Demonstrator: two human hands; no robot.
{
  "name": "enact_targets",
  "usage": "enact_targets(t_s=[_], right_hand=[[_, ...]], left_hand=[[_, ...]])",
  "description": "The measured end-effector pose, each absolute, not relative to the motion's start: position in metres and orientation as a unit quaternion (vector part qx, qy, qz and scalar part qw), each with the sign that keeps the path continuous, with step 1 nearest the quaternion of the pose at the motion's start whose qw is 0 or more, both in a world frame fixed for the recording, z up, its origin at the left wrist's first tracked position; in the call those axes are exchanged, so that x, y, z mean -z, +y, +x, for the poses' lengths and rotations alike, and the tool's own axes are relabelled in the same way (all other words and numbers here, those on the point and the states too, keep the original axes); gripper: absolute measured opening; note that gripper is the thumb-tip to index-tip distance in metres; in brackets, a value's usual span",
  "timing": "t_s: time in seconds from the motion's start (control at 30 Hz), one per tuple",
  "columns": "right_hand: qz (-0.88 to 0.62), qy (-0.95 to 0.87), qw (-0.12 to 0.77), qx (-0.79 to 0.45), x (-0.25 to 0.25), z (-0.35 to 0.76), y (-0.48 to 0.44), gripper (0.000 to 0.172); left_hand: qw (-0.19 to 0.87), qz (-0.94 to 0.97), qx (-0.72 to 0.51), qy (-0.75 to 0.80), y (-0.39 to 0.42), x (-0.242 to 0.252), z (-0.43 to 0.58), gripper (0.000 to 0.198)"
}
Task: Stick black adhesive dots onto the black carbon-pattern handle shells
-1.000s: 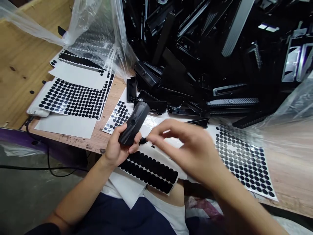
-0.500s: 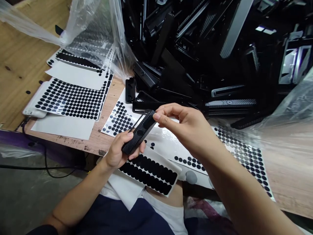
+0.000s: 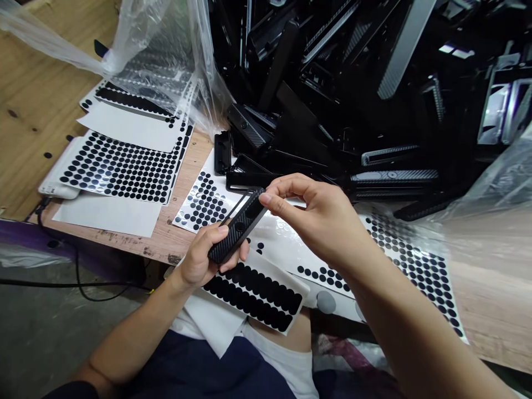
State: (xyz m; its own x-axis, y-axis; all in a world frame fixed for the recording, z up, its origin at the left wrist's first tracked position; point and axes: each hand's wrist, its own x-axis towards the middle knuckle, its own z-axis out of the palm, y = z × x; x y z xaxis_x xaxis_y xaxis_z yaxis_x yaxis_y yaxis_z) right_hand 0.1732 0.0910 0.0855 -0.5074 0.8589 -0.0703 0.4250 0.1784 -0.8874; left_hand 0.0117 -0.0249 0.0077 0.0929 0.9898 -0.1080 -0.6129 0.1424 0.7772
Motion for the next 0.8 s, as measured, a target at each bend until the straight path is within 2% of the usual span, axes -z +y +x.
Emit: enact_targets(t_s=[0.2, 0.43, 0.63, 0.8], right_hand=[[-0.443, -0.744, 0.238, -0.439, -0.089, 0.170, 0.088, 0.040], [-0.431, -0.775, 0.247, -0.390, -0.094, 0.168, 0.082, 0.026], [-0.402, -0.824, 0.272, -0.293, -0.091, 0.167, 0.077, 0.010], [-0.354, -0.878, 0.270, -0.175, -0.087, 0.169, 0.073, 0.010]], left_hand=[[0.679, 0.292, -0.586, 0.332, -0.026, -0.008, 0.011, 0.040], [0.682, 0.289, -0.585, 0.332, -0.026, -0.007, 0.011, 0.040], [0.679, 0.292, -0.584, 0.334, -0.026, -0.008, 0.011, 0.040], [0.681, 0.288, -0.586, 0.331, -0.026, -0.008, 0.012, 0.036]])
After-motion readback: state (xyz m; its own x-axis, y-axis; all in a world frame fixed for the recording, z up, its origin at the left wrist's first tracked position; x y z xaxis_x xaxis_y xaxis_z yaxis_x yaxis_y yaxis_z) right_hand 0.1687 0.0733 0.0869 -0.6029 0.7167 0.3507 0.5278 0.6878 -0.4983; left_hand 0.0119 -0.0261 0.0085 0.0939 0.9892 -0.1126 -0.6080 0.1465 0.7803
